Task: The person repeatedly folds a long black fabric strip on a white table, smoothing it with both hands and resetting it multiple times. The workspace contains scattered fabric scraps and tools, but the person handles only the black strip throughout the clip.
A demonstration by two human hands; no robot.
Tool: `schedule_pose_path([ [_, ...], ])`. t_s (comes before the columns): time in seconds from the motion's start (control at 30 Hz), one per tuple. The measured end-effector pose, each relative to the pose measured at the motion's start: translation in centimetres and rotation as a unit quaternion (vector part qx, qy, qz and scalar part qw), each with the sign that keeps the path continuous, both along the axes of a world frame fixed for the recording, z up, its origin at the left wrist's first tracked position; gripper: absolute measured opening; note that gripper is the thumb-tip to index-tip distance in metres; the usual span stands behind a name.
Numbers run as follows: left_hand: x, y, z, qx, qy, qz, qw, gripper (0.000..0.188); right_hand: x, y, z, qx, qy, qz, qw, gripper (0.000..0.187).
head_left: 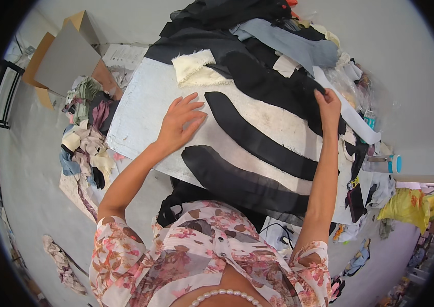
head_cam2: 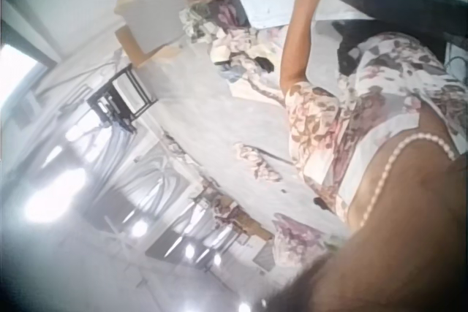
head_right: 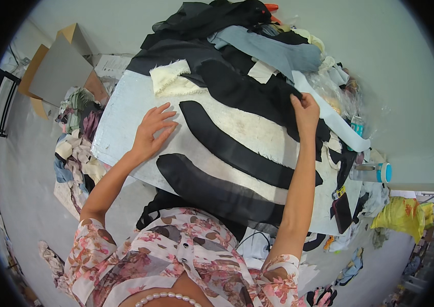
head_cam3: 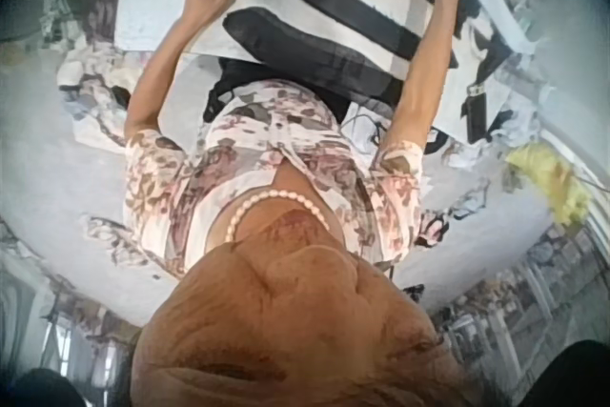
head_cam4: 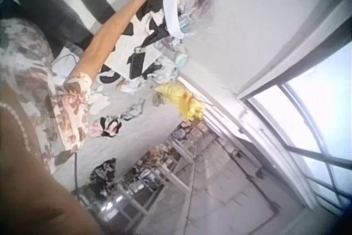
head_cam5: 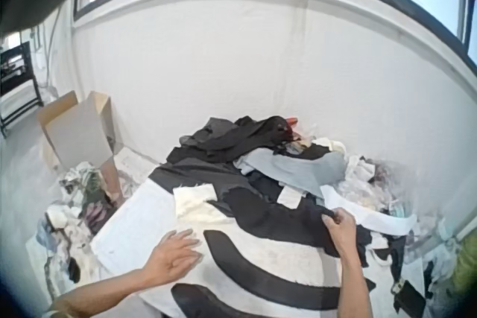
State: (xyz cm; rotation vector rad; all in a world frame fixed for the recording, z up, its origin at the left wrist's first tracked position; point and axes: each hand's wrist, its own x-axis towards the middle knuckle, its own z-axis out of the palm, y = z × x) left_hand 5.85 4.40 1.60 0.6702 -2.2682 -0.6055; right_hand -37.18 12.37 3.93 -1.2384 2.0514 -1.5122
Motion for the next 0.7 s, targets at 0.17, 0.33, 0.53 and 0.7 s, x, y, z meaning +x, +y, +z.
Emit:
schedule_pose_path([
  [0.17, -1.7, 0.5, 1.0, 0.066, 0.043, 0.020, 0.997, 0.020, -2.1, 0.6, 0.6, -0.059, -0.157, 0.011, 0.986, 0.023],
  [0.33, -2.2, 0.4, 2.0, 0.204, 0.083, 0.065, 0.973, 0.024, -2.3, 0.6, 1.9, -0.095, -0.161, 0.028, 0.982, 0.027],
  [0.53, -3.6, 0.5, 1.8, 0.304, 0.171, 0.060, 0.935, 0.022, -5.1, 0.8, 3.3, -0.070, -0.114, 0.115, 0.984, 0.038],
  [0.7, -9.7, 2.6, 2.5, 0.474, 0.179, -0.126, 0.853, 0.038, -1.1, 0.1, 7.7, -0.065, -0.121, 0.147, 0.980, 0.037],
])
